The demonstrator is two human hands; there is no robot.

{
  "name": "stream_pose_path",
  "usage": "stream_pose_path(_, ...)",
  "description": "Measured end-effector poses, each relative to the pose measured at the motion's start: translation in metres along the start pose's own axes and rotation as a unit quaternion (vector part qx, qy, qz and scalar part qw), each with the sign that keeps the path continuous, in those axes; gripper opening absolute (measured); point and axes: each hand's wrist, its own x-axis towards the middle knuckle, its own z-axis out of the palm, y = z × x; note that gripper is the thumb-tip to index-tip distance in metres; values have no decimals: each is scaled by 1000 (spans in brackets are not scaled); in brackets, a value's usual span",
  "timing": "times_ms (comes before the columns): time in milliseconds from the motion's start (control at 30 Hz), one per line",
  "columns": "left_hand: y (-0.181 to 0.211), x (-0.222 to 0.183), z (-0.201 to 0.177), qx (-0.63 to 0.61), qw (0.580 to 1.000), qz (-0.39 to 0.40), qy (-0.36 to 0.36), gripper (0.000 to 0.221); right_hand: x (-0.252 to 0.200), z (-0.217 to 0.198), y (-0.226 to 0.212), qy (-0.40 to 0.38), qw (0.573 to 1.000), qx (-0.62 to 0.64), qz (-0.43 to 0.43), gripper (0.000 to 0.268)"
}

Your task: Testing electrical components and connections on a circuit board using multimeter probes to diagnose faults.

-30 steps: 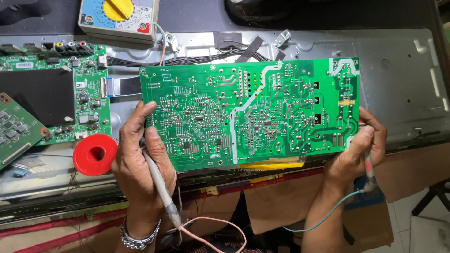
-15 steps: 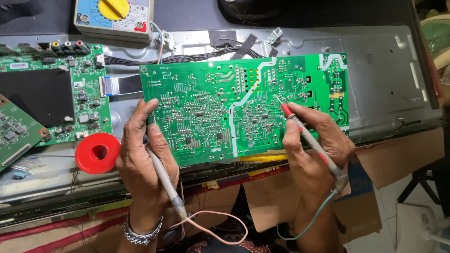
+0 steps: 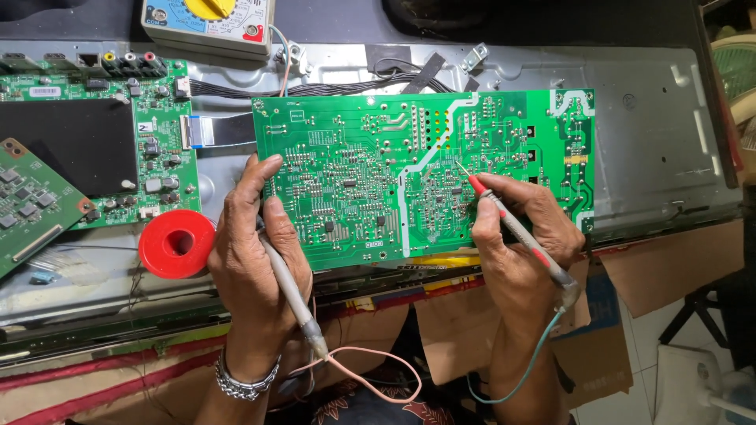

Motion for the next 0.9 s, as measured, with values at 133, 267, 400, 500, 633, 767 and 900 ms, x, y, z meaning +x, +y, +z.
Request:
stream_pose_path(133, -1, 0, 0, -6, 1000, 5, -1, 30, -2, 1, 3, 5, 1000, 3, 16, 18)
stream_pose_path(267, -1, 0, 0, -5, 1000, 1, -1, 30, -4, 4, 9, 20, 1000, 2, 15, 18)
stream_pose_path(400, 0, 0, 1, 2, 1000, -3, 2, 30, -5, 4, 8, 14, 1000, 11, 17, 18)
stream_pose_path(500, -1, 0, 0, 1, 1000, 1, -6, 31, -5, 6, 9, 16, 1000, 5, 6, 18)
stream_pose_path(633, 0, 1, 0, -6, 1000, 7, -1, 30, -4, 4, 6, 3, 1000, 0, 1, 18)
stream_pose_path(767, 0, 0, 0, -2, 1000, 4, -4, 30, -4, 6, 9, 4, 1000, -3, -11, 18)
stream_pose_path(900, 0, 0, -1, -3, 1000, 3, -8, 30, -4, 6, 8, 3, 1000, 3, -10, 18)
